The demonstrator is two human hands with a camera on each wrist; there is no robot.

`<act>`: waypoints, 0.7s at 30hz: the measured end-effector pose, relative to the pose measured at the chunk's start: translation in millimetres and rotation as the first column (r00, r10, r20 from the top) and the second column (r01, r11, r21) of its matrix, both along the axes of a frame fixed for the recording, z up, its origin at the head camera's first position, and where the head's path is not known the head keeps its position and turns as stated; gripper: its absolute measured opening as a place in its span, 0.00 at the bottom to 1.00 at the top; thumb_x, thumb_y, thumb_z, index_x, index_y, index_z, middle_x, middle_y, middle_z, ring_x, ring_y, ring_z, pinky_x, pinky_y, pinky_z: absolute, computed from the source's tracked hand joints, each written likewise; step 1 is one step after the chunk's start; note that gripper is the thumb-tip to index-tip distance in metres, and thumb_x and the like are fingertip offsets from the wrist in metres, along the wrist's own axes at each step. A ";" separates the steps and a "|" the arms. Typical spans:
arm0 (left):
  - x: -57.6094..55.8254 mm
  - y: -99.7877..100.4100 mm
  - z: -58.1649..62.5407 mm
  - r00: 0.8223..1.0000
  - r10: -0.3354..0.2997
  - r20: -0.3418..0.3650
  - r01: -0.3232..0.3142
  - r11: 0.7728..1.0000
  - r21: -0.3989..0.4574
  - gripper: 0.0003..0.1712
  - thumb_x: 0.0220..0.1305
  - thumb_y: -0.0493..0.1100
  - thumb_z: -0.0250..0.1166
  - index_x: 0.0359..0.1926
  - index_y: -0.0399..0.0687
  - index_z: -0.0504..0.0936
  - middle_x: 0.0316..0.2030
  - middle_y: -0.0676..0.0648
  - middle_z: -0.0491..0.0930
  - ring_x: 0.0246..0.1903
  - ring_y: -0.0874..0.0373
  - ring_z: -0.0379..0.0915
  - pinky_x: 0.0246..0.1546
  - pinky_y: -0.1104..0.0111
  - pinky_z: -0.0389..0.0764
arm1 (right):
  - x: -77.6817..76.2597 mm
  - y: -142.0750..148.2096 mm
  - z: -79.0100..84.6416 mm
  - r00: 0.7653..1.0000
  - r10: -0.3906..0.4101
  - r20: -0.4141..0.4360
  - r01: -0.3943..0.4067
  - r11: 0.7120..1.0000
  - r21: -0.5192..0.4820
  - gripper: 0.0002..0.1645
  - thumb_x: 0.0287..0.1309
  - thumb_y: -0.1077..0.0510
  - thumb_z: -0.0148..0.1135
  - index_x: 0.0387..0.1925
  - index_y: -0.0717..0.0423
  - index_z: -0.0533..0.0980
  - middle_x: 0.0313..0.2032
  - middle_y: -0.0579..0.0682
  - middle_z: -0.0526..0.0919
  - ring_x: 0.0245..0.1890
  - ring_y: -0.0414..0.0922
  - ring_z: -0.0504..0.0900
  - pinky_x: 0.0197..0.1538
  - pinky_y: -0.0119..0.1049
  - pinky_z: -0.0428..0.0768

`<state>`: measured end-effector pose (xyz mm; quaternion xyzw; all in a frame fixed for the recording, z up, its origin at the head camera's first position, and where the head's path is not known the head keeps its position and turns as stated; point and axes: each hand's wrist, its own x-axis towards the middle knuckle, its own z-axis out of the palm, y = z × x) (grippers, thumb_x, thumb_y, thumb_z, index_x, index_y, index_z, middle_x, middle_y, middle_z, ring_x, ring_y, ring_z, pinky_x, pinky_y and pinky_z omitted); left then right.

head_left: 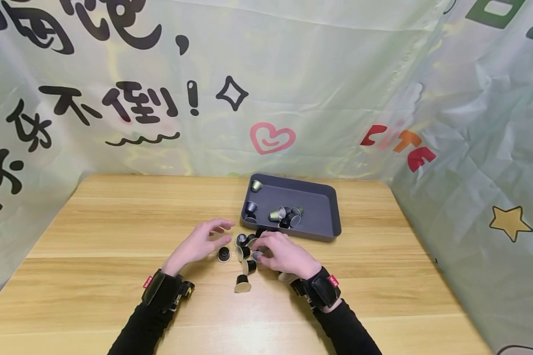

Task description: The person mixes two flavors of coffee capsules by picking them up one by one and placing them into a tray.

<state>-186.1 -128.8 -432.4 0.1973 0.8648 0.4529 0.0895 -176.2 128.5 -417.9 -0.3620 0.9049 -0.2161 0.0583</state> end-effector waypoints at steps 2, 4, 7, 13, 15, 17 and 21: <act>0.4 0.1 0.4 1.000 -0.003 -0.006 0.003 1.000 -0.002 0.25 0.69 0.41 0.63 0.64 0.38 0.74 0.63 0.38 0.77 0.60 0.39 0.74 0.65 0.41 0.74 | -0.1 1.8 2.6 1.000 -0.003 -0.017 0.003 1.000 -0.022 0.13 0.60 0.61 0.66 0.47 0.51 0.85 0.45 0.46 0.86 0.37 0.39 0.81 0.43 0.29 0.79; 0.9 0.6 1.3 1.000 -0.005 -0.013 0.005 1.000 -0.008 0.25 0.69 0.41 0.63 0.64 0.39 0.74 0.63 0.39 0.77 0.61 0.40 0.74 0.65 0.41 0.74 | -0.5 4.2 5.8 0.999 -0.009 -0.033 0.007 0.998 -0.055 0.13 0.60 0.62 0.65 0.47 0.51 0.85 0.44 0.46 0.86 0.33 0.39 0.80 0.40 0.27 0.76; 2.3 2.4 3.7 0.999 -0.008 -0.038 0.007 1.000 -0.022 0.25 0.69 0.42 0.63 0.64 0.41 0.75 0.64 0.40 0.78 0.61 0.41 0.74 0.65 0.41 0.73 | -1.8 8.9 10.2 0.996 -0.030 -0.082 0.021 0.993 -0.114 0.12 0.61 0.61 0.66 0.46 0.54 0.84 0.43 0.47 0.85 0.31 0.42 0.80 0.37 0.27 0.76; 7.0 5.7 9.8 0.992 -0.034 -0.120 0.029 0.999 -0.040 0.24 0.68 0.41 0.64 0.64 0.41 0.75 0.63 0.40 0.78 0.60 0.42 0.75 0.65 0.42 0.73 | -8.2 23.2 14.0 0.967 -0.133 -0.219 0.075 0.965 -0.251 0.10 0.60 0.63 0.67 0.44 0.56 0.84 0.43 0.49 0.85 0.34 0.45 0.81 0.36 0.32 0.78; 8.2 6.9 11.0 0.989 -0.047 -0.140 0.041 0.998 -0.042 0.24 0.68 0.41 0.64 0.64 0.42 0.75 0.63 0.40 0.78 0.60 0.42 0.75 0.66 0.42 0.73 | -11.6 29.3 13.8 0.950 -0.179 -0.255 0.100 0.950 -0.295 0.10 0.59 0.63 0.68 0.44 0.57 0.84 0.43 0.50 0.85 0.37 0.45 0.83 0.38 0.35 0.82; 8.9 8.0 11.8 0.987 -0.057 -0.153 0.051 0.998 -0.044 0.24 0.68 0.40 0.64 0.64 0.42 0.75 0.63 0.40 0.78 0.60 0.42 0.75 0.66 0.42 0.73 | -16.2 35.7 12.5 0.931 -0.230 -0.283 0.124 0.929 -0.348 0.11 0.58 0.64 0.69 0.43 0.59 0.84 0.44 0.52 0.85 0.37 0.45 0.84 0.39 0.39 0.84; 11.1 10.0 15.0 0.981 -0.093 -0.170 0.086 0.995 -0.049 0.24 0.68 0.40 0.64 0.64 0.42 0.75 0.62 0.40 0.78 0.60 0.41 0.75 0.66 0.42 0.73 | -25.6 48.8 8.0 0.880 -0.349 -0.321 0.193 0.882 -0.429 0.12 0.56 0.65 0.70 0.43 0.61 0.84 0.43 0.55 0.86 0.35 0.46 0.86 0.40 0.44 0.86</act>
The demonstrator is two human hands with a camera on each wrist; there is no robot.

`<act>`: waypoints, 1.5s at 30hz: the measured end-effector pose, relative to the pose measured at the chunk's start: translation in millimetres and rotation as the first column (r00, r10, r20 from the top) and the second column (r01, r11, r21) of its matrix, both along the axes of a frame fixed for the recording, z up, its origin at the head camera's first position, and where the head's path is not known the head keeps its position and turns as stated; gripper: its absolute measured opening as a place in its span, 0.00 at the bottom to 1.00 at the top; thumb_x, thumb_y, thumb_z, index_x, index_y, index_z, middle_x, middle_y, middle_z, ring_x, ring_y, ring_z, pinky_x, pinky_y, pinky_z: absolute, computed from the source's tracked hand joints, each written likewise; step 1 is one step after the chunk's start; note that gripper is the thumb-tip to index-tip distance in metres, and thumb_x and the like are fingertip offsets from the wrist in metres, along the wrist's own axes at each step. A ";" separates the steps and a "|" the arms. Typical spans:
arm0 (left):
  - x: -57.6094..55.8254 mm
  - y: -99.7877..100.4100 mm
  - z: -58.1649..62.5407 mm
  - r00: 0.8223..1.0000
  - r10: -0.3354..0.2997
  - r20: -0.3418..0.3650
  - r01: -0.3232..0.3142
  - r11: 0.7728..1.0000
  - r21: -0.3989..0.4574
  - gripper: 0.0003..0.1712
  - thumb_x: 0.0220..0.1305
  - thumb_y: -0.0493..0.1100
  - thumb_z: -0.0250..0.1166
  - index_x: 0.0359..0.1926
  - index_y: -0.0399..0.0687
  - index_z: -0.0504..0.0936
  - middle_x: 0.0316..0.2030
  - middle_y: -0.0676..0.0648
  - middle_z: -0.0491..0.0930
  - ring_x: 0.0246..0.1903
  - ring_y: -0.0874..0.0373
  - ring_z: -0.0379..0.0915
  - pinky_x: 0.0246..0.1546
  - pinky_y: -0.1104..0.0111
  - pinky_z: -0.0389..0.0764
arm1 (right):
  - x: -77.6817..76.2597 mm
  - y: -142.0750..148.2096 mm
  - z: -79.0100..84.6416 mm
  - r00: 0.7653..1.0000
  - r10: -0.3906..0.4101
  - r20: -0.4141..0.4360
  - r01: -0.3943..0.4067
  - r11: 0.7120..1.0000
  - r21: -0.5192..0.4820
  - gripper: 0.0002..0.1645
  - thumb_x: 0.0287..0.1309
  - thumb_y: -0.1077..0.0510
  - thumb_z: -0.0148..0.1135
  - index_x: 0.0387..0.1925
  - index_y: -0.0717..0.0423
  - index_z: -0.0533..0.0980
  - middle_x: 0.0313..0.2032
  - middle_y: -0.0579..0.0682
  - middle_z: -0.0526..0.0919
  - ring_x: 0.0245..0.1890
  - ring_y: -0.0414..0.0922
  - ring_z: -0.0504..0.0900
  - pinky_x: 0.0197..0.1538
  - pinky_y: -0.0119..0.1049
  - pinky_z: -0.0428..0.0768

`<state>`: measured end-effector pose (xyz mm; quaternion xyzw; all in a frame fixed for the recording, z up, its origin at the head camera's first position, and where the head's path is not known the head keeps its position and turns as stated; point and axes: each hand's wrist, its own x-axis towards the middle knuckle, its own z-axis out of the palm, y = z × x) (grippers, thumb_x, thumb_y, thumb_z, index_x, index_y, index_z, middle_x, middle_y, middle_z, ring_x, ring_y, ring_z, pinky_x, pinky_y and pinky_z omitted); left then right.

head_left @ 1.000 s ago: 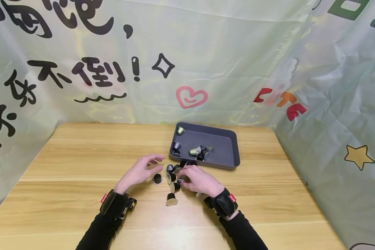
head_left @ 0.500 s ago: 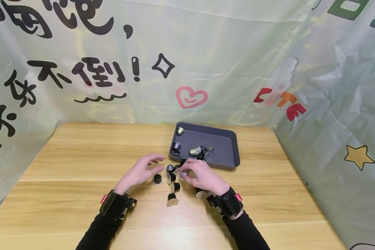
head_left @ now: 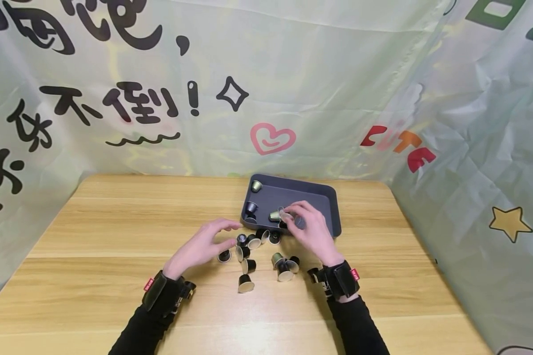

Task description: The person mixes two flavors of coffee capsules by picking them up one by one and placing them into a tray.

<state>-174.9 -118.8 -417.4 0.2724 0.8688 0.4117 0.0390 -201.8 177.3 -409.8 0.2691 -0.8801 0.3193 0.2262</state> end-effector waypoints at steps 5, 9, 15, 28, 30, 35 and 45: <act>3.7 3.9 4.6 0.997 -0.082 0.006 0.082 0.996 -0.016 0.23 0.67 0.40 0.65 0.62 0.42 0.77 0.59 0.42 0.80 0.60 0.42 0.76 0.64 0.43 0.75 | -8.6 16.6 -8.1 0.990 -0.139 0.009 0.139 0.989 -0.046 0.11 0.57 0.66 0.69 0.43 0.62 0.84 0.44 0.57 0.86 0.37 0.50 0.85 0.44 0.48 0.84; 7.2 9.0 8.0 0.985 -0.174 -0.003 0.174 0.983 -0.053 0.21 0.66 0.41 0.66 0.59 0.43 0.79 0.57 0.44 0.82 0.58 0.46 0.78 0.64 0.47 0.77 | -13.0 26.0 -13.5 0.971 -0.233 0.048 0.235 0.971 -0.042 0.11 0.57 0.66 0.68 0.44 0.61 0.84 0.43 0.58 0.86 0.38 0.53 0.86 0.44 0.49 0.82; 13.3 17.7 10.6 0.954 -0.300 0.009 0.300 0.948 -0.106 0.19 0.62 0.40 0.70 0.54 0.43 0.81 0.51 0.46 0.83 0.52 0.51 0.80 0.59 0.55 0.81 | -15.9 33.4 -19.1 0.940 -0.315 0.129 0.316 0.949 0.014 0.13 0.59 0.65 0.66 0.46 0.62 0.84 0.45 0.60 0.86 0.42 0.56 0.87 0.46 0.53 0.81; 29.2 32.6 15.7 0.938 -0.321 0.129 0.344 0.912 -0.225 0.21 0.56 0.42 0.75 0.51 0.50 0.84 0.52 0.56 0.82 0.58 0.57 0.76 0.65 0.59 0.76 | -17.7 33.2 -29.8 0.909 -0.341 0.241 0.324 0.940 0.107 0.15 0.63 0.64 0.63 0.50 0.62 0.82 0.51 0.62 0.85 0.52 0.60 0.84 0.51 0.60 0.81; 30.8 33.3 15.8 0.939 -0.318 0.132 0.342 0.908 -0.241 0.21 0.55 0.42 0.76 0.51 0.50 0.84 0.52 0.57 0.82 0.57 0.57 0.75 0.65 0.58 0.76 | -17.6 32.7 -30.3 0.908 -0.338 0.248 0.318 0.941 0.119 0.15 0.63 0.65 0.62 0.50 0.62 0.82 0.51 0.62 0.85 0.52 0.60 0.84 0.51 0.60 0.81; 33.8 34.5 16.9 0.941 -0.320 0.115 0.339 0.897 -0.284 0.22 0.53 0.41 0.76 0.51 0.52 0.84 0.52 0.56 0.82 0.57 0.56 0.75 0.66 0.55 0.75 | -17.5 32.9 -31.5 0.906 -0.330 0.264 0.301 0.943 0.144 0.15 0.62 0.66 0.59 0.50 0.62 0.82 0.51 0.62 0.85 0.53 0.61 0.83 0.52 0.61 0.81; 36.1 35.8 17.4 0.946 -0.319 0.063 0.321 0.884 -0.339 0.24 0.50 0.38 0.77 0.50 0.55 0.84 0.52 0.57 0.82 0.56 0.55 0.74 0.64 0.57 0.77 | -16.9 32.3 -31.3 0.898 -0.336 0.284 0.291 0.937 0.191 0.17 0.60 0.69 0.57 0.50 0.62 0.82 0.50 0.62 0.86 0.53 0.61 0.84 0.52 0.61 0.81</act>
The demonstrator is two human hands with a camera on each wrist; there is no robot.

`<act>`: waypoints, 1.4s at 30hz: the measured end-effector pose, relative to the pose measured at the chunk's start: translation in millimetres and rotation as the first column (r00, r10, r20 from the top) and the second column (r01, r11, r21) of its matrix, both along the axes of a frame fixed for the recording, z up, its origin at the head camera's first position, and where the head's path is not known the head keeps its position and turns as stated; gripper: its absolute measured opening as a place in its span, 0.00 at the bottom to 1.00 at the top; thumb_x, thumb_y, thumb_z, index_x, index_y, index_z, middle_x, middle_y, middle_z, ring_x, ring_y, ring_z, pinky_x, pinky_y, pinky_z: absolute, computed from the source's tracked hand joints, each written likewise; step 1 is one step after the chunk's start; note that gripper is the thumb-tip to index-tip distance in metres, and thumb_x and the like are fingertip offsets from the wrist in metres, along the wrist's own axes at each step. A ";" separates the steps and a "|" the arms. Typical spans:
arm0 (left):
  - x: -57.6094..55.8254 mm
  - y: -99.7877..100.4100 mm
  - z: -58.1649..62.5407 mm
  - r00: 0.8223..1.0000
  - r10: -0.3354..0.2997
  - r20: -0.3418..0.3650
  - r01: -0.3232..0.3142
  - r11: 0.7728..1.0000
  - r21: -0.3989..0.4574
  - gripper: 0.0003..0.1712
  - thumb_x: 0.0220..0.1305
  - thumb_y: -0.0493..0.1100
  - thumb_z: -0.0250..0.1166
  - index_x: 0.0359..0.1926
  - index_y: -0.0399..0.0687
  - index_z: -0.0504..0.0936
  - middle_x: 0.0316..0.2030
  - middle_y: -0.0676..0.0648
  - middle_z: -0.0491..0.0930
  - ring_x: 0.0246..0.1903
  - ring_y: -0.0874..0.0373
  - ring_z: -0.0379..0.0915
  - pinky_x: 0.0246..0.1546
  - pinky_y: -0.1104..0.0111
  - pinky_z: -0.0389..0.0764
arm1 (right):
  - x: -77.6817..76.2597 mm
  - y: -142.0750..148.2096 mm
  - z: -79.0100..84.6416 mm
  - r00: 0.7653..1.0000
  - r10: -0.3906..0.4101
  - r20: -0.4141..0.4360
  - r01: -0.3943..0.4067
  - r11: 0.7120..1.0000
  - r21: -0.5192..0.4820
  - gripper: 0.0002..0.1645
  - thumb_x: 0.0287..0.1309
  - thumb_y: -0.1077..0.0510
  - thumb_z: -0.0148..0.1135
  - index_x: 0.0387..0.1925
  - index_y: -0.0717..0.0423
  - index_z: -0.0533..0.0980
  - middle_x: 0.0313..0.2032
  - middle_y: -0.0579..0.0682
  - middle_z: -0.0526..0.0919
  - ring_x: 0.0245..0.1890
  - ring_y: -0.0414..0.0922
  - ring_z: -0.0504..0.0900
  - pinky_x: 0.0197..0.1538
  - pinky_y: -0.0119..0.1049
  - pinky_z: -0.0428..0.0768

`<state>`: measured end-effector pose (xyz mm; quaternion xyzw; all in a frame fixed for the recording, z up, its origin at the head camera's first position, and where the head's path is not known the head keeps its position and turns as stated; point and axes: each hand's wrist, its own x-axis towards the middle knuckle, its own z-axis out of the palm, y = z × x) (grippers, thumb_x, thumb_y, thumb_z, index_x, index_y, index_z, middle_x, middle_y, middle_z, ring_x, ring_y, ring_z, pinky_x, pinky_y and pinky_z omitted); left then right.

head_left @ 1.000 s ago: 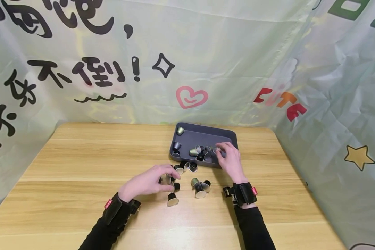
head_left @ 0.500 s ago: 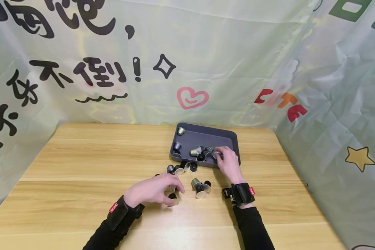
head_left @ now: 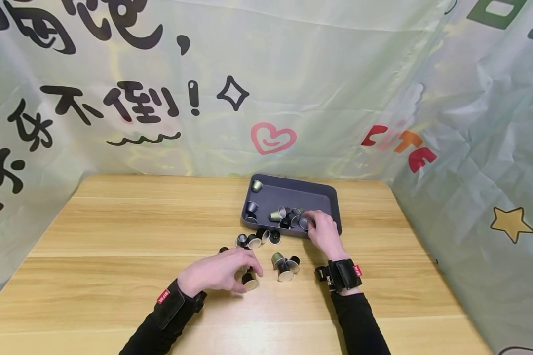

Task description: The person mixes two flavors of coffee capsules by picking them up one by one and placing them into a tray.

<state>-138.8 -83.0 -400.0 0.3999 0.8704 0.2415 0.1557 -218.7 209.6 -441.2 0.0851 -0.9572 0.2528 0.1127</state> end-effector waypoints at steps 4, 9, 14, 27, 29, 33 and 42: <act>2.2 2.1 2.4 1.000 0.002 -0.001 -0.002 1.000 -0.013 0.24 0.50 0.37 0.77 0.50 0.53 0.85 0.52 0.56 0.82 0.55 0.55 0.75 0.63 0.58 0.77 | 1.0 -1.2 2.7 1.000 -0.013 -0.023 0.013 1.000 -0.018 0.17 0.61 0.66 0.59 0.51 0.61 0.82 0.53 0.61 0.85 0.54 0.61 0.83 0.53 0.61 0.81; 4.8 4.1 1.4 1.000 0.018 -0.014 -0.018 0.999 -0.029 0.24 0.49 0.37 0.77 0.50 0.53 0.85 0.53 0.56 0.82 0.57 0.55 0.75 0.64 0.58 0.77 | 2.1 -2.4 6.3 0.997 -0.038 -0.061 0.034 0.997 -0.065 0.16 0.63 0.62 0.60 0.52 0.58 0.82 0.55 0.58 0.84 0.55 0.60 0.83 0.54 0.61 0.81; 6.0 5.2 0.1 0.999 0.013 -0.046 -0.015 0.999 -0.049 0.24 0.48 0.36 0.78 0.49 0.53 0.85 0.52 0.55 0.84 0.55 0.56 0.77 0.63 0.61 0.79 | 0.9 -2.4 5.2 0.992 -0.063 -0.110 0.052 0.993 -0.103 0.15 0.64 0.61 0.59 0.50 0.57 0.83 0.54 0.57 0.84 0.54 0.59 0.83 0.53 0.60 0.81; 8.0 7.3 -1.8 0.997 0.064 -0.046 -0.067 0.995 -0.074 0.20 0.51 0.35 0.76 0.46 0.53 0.88 0.40 0.57 0.85 0.42 0.62 0.73 0.48 0.67 0.80 | 1.7 -3.0 8.0 0.990 -0.077 -0.122 0.056 0.985 -0.165 0.14 0.66 0.59 0.59 0.49 0.56 0.83 0.53 0.56 0.84 0.55 0.58 0.82 0.56 0.57 0.79; 7.4 7.6 -2.5 0.997 0.060 -0.046 -0.063 0.995 -0.077 0.19 0.52 0.35 0.76 0.46 0.53 0.88 0.39 0.56 0.85 0.41 0.63 0.72 0.47 0.68 0.80 | 1.7 -3.1 8.5 0.989 -0.071 -0.126 0.049 0.984 -0.170 0.14 0.65 0.59 0.59 0.49 0.57 0.83 0.53 0.57 0.85 0.55 0.58 0.83 0.56 0.57 0.79; 6.8 8.1 -3.0 0.998 0.058 -0.025 -0.060 0.995 -0.082 0.21 0.50 0.33 0.76 0.46 0.53 0.88 0.40 0.56 0.86 0.39 0.63 0.72 0.45 0.70 0.80 | 1.6 -3.1 9.1 0.992 -0.073 -0.107 0.055 0.985 -0.167 0.14 0.65 0.58 0.60 0.49 0.56 0.83 0.53 0.55 0.85 0.55 0.57 0.83 0.55 0.57 0.79; 6.3 10.4 -5.5 0.998 0.055 -0.006 -0.055 0.995 -0.088 0.22 0.48 0.36 0.78 0.47 0.52 0.88 0.40 0.55 0.86 0.36 0.66 0.74 0.43 0.73 0.80 | 1.6 -2.7 9.2 0.994 -0.080 -0.076 0.067 0.985 -0.156 0.15 0.65 0.56 0.59 0.49 0.55 0.83 0.54 0.54 0.84 0.56 0.57 0.82 0.56 0.58 0.78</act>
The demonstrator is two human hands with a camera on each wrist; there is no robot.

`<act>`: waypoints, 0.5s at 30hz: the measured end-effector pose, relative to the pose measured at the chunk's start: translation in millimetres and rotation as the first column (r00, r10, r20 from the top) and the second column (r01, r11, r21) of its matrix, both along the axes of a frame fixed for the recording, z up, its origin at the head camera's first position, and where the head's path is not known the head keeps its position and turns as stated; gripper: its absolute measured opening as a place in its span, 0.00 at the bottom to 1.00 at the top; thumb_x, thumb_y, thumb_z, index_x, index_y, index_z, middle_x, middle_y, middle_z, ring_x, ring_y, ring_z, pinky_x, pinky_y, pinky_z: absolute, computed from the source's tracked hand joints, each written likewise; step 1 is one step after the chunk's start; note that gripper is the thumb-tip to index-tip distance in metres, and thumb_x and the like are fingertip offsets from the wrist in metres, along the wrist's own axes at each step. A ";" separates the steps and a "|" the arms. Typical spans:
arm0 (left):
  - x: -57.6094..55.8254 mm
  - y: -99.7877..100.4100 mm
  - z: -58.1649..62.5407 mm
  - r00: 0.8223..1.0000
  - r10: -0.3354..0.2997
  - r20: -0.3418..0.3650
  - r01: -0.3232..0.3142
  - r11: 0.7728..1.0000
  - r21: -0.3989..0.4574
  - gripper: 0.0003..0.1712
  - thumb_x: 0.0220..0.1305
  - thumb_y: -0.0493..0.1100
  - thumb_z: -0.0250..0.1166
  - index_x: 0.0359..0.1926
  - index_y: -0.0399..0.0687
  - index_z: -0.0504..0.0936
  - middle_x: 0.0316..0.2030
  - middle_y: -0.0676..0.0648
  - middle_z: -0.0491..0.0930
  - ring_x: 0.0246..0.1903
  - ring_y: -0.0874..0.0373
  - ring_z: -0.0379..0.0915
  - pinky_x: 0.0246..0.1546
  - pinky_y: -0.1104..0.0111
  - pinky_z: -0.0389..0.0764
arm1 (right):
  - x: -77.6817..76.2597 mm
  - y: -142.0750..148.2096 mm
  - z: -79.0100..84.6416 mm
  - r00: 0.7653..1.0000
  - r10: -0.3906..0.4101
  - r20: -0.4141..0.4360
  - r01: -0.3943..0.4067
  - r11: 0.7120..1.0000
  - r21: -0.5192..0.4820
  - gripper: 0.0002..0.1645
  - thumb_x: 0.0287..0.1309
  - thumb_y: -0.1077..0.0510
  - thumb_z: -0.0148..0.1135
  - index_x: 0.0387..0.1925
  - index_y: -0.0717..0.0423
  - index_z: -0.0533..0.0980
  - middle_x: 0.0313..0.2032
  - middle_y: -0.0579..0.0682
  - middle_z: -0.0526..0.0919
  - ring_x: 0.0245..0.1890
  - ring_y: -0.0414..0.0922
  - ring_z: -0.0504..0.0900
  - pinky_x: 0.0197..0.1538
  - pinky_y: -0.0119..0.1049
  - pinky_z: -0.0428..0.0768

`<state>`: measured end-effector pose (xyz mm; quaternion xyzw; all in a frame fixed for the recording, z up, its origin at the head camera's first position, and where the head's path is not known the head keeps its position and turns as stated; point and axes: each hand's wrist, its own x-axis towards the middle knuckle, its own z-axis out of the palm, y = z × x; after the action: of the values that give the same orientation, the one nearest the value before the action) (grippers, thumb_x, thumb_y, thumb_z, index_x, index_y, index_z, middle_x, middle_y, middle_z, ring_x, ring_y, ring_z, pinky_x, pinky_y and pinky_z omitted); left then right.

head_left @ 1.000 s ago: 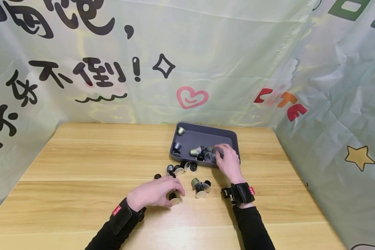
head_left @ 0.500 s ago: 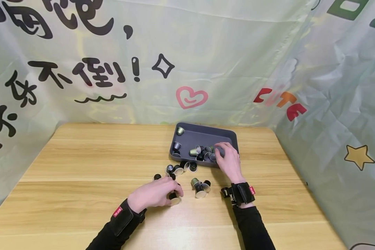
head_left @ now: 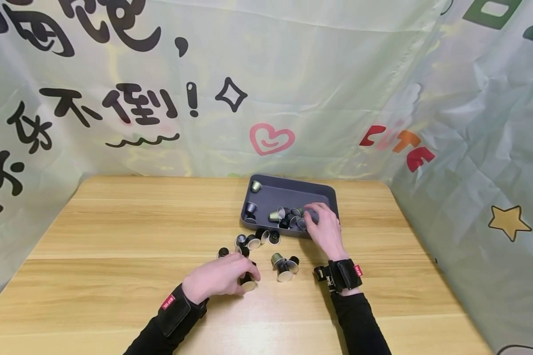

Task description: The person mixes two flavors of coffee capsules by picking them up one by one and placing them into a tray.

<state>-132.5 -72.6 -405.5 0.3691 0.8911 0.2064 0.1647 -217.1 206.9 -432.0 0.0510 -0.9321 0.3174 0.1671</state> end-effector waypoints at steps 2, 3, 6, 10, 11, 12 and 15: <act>0.0 0.2 -0.5 1.000 0.005 -0.017 -0.005 1.000 -0.001 0.20 0.49 0.36 0.78 0.46 0.52 0.88 0.35 0.56 0.85 0.32 0.67 0.71 0.40 0.73 0.79 | -0.1 0.2 -0.2 1.000 0.000 -0.001 0.000 1.000 -0.001 0.15 0.65 0.56 0.59 0.49 0.55 0.83 0.54 0.54 0.84 0.56 0.57 0.82 0.55 0.58 0.78; 0.1 0.2 -0.5 1.000 0.010 -0.024 -0.010 1.000 -0.002 0.20 0.50 0.35 0.77 0.46 0.52 0.88 0.33 0.56 0.83 0.31 0.68 0.69 0.39 0.74 0.78 | -0.2 0.3 -0.2 1.000 0.000 -0.002 0.000 1.000 0.001 0.15 0.65 0.56 0.59 0.49 0.55 0.83 0.54 0.54 0.84 0.56 0.57 0.82 0.55 0.58 0.78; 0.3 0.0 -1.1 0.999 0.024 -0.045 -0.025 1.000 -0.003 0.19 0.50 0.35 0.78 0.45 0.51 0.89 0.28 0.58 0.80 0.28 0.69 0.67 0.37 0.74 0.77 | -0.4 0.3 -0.5 1.000 -0.001 -0.003 0.001 1.000 0.003 0.14 0.66 0.56 0.59 0.48 0.55 0.84 0.53 0.53 0.85 0.56 0.57 0.82 0.54 0.58 0.78; 1.0 -0.6 -1.9 0.998 0.048 -0.038 -0.048 0.999 -0.002 0.18 0.50 0.36 0.78 0.44 0.52 0.89 0.27 0.57 0.80 0.28 0.70 0.68 0.37 0.73 0.78 | -0.2 0.0 -1.0 1.000 0.000 -0.006 0.000 1.000 0.009 0.14 0.65 0.56 0.59 0.48 0.55 0.84 0.53 0.53 0.85 0.55 0.57 0.83 0.53 0.58 0.79; 0.8 -0.7 -2.0 0.998 0.048 -0.039 -0.048 0.999 -0.001 0.18 0.50 0.36 0.78 0.44 0.51 0.89 0.28 0.57 0.81 0.28 0.70 0.68 0.37 0.74 0.78 | -0.1 -0.1 -0.9 1.000 0.000 -0.007 0.000 1.000 0.009 0.14 0.65 0.56 0.59 0.48 0.55 0.84 0.53 0.53 0.85 0.55 0.57 0.83 0.53 0.58 0.79; 0.8 -0.6 -2.3 0.998 0.045 -0.044 -0.044 0.999 0.003 0.18 0.50 0.36 0.78 0.44 0.51 0.90 0.29 0.56 0.83 0.28 0.70 0.69 0.37 0.74 0.79 | 0.1 -0.2 -0.9 1.000 0.000 -0.006 0.000 1.000 0.009 0.14 0.65 0.56 0.59 0.48 0.55 0.84 0.52 0.53 0.85 0.55 0.57 0.83 0.53 0.58 0.79; 0.6 -0.6 -3.0 0.998 0.030 -0.063 -0.030 1.000 0.006 0.15 0.51 0.39 0.78 0.42 0.52 0.90 0.35 0.55 0.87 0.30 0.69 0.73 0.38 0.73 0.81 | 0.3 0.1 -0.9 1.000 0.000 -0.004 0.000 1.000 0.010 0.14 0.65 0.56 0.58 0.48 0.54 0.84 0.52 0.53 0.85 0.54 0.57 0.83 0.53 0.57 0.79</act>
<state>-132.0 -73.2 -408.5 0.3626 0.9007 0.1992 0.1324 -216.8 207.0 -432.9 0.0524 -0.9333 0.3124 0.1688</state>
